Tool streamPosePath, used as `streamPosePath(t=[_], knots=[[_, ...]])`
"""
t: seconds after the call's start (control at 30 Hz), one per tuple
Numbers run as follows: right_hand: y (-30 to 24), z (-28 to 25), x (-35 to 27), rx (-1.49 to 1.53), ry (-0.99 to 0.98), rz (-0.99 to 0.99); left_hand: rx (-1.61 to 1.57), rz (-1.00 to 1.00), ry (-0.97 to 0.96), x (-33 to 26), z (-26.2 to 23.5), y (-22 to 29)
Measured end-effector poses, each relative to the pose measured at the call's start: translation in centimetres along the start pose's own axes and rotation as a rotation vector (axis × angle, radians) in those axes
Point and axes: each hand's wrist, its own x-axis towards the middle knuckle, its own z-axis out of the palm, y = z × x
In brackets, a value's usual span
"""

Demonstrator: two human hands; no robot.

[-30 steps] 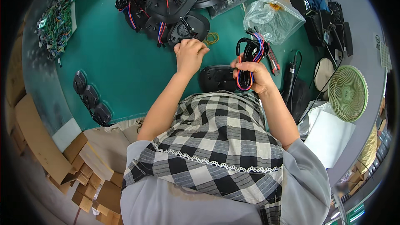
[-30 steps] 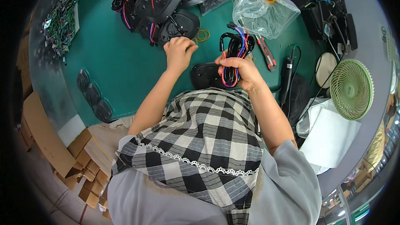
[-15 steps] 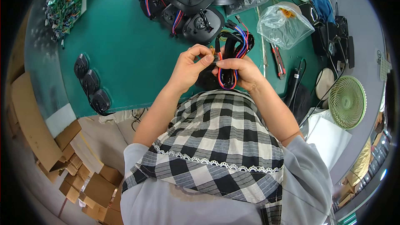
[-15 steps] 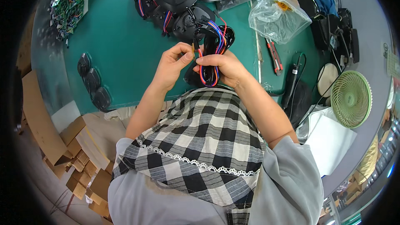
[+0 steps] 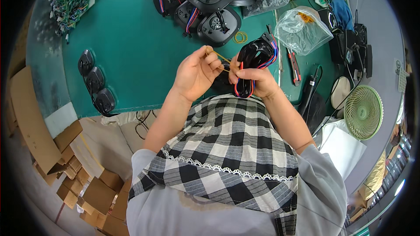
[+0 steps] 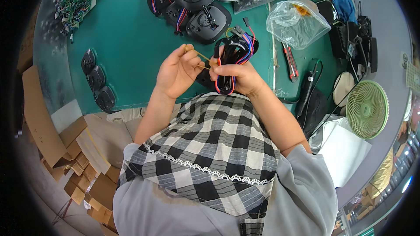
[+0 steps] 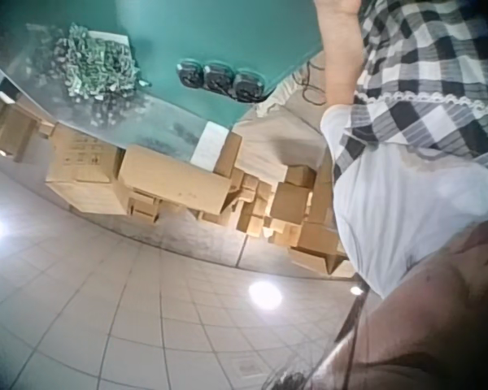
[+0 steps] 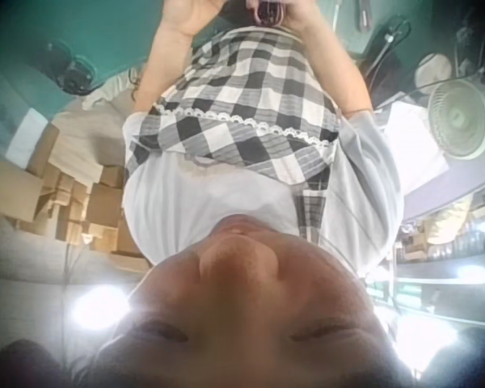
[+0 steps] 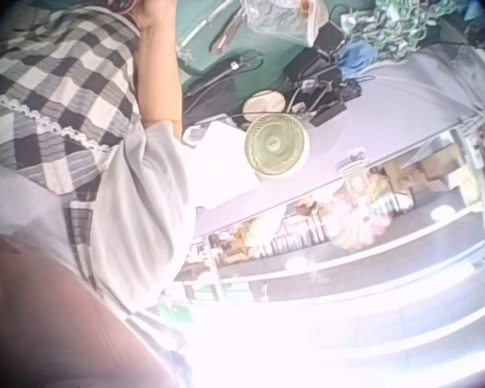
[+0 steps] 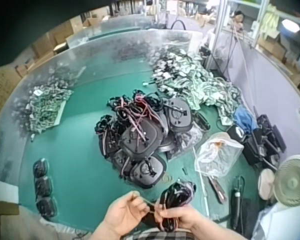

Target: The person bundles wire harnesses attached to plastic components by hand, securing them with rubber bands on a factory workbench.

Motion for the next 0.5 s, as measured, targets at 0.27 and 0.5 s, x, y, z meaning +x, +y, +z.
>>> streamPosePath(t=[0.27,0.5], knots=[[-1.9,1.5,0.9,-0.89,0.03,0.188,0.458,-0.126,-0.1,0.9,3.0,4.0],[-2.4,0.7,3.5,-1.306,0.122,0.437,1.304,0.091,-0.113,1.1,5.8,4.3]])
